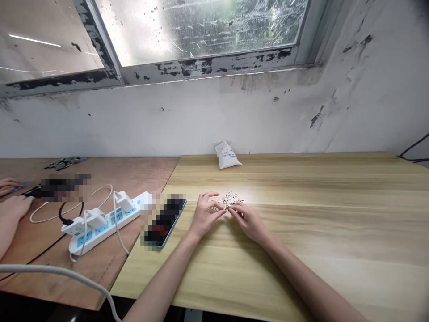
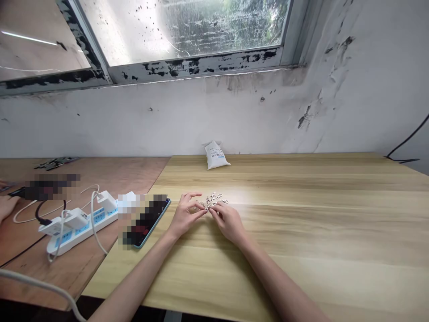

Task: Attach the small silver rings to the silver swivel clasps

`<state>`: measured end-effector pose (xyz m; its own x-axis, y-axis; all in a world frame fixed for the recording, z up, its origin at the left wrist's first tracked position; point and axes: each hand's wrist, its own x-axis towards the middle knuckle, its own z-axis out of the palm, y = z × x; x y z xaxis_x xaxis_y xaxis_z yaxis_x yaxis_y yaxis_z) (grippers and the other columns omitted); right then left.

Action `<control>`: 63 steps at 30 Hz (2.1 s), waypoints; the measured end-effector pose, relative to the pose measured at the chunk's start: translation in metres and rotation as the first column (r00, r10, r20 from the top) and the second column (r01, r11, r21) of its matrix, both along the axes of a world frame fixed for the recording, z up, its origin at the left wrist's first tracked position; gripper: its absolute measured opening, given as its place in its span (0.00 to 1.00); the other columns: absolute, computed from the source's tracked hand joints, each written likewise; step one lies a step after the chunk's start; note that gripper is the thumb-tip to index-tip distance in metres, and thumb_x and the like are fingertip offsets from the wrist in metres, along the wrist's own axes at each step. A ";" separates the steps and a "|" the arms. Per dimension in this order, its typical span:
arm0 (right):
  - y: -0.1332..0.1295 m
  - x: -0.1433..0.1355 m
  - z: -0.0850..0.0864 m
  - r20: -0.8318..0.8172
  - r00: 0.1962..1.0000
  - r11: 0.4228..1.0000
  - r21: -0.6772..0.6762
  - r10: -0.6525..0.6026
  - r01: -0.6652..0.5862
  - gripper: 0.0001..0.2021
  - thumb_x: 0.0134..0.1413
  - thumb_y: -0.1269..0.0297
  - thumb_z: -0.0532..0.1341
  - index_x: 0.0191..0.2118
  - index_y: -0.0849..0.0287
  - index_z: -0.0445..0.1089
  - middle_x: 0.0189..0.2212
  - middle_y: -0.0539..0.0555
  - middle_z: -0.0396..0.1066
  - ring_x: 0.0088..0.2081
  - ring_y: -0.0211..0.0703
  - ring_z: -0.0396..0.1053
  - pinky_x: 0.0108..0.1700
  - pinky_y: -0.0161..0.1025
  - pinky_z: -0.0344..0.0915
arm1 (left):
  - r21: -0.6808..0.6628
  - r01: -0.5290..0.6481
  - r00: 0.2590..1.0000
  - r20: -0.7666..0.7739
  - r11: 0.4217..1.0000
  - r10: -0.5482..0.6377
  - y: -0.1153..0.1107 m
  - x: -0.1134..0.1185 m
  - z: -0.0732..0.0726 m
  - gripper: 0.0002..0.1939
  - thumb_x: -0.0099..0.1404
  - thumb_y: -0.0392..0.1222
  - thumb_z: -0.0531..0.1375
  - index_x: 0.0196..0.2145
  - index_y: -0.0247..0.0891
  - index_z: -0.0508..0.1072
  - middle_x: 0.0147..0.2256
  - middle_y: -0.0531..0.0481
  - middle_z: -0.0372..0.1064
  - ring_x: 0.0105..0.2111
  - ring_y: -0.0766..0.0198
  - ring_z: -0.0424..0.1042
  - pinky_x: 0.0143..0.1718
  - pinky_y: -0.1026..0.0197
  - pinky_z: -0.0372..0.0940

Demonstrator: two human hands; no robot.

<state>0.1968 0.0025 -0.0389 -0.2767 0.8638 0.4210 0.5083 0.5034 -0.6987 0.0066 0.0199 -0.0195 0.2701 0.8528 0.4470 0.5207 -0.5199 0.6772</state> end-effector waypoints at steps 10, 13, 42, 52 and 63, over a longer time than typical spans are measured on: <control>0.004 0.003 -0.006 0.048 0.995 0.990 0.119 -0.084 0.078 0.10 0.62 0.60 0.58 0.36 0.55 0.76 0.35 0.57 0.69 0.39 0.47 0.67 0.40 0.44 0.66 | 0.011 0.004 1.000 -0.005 1.000 -0.004 0.000 0.000 -0.001 0.03 0.59 0.40 0.66 0.28 0.43 0.78 0.52 0.48 0.68 0.57 0.52 0.58 0.59 0.43 0.56; 0.003 0.003 -0.005 0.050 0.996 0.989 0.132 -0.079 0.071 0.10 0.62 0.61 0.58 0.37 0.54 0.76 0.37 0.57 0.69 0.39 0.47 0.67 0.41 0.45 0.66 | 0.013 -0.001 1.000 -0.015 1.000 0.002 -0.001 0.000 -0.002 0.04 0.59 0.40 0.67 0.27 0.42 0.77 0.52 0.48 0.68 0.57 0.52 0.58 0.59 0.43 0.57; -0.003 -0.002 0.000 0.018 0.997 0.997 0.027 -0.075 0.074 0.10 0.62 0.60 0.57 0.35 0.54 0.76 0.36 0.56 0.69 0.39 0.47 0.66 0.42 0.46 0.64 | 0.013 0.012 1.000 -0.020 1.000 -0.012 -0.004 0.002 0.001 0.05 0.60 0.40 0.65 0.27 0.42 0.76 0.51 0.48 0.68 0.57 0.51 0.58 0.58 0.42 0.56; -0.004 -0.004 0.002 -0.013 0.996 0.996 0.026 -0.087 0.088 0.12 0.63 0.58 0.56 0.33 0.55 0.74 0.34 0.56 0.70 0.38 0.47 0.67 0.42 0.46 0.64 | 0.044 0.011 0.998 -0.055 0.999 -0.009 -0.005 0.001 0.002 0.05 0.62 0.42 0.64 0.27 0.42 0.76 0.51 0.48 0.67 0.56 0.52 0.59 0.57 0.45 0.58; -0.004 -0.001 0.004 0.037 0.999 0.995 0.100 -0.015 0.012 0.12 0.65 0.60 0.55 0.37 0.54 0.75 0.36 0.57 0.70 0.39 0.47 0.67 0.42 0.45 0.64 | 0.035 -0.015 0.997 -0.081 0.999 0.018 -0.004 0.001 0.001 0.05 0.60 0.41 0.65 0.28 0.41 0.76 0.51 0.47 0.68 0.57 0.50 0.59 0.58 0.42 0.57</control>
<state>0.1961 -0.0014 -0.0351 -0.2827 0.8221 0.4943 0.5408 0.5622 -0.6257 0.0078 0.0164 -0.0187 0.2925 0.8419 0.4535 0.5819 -0.5330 0.6143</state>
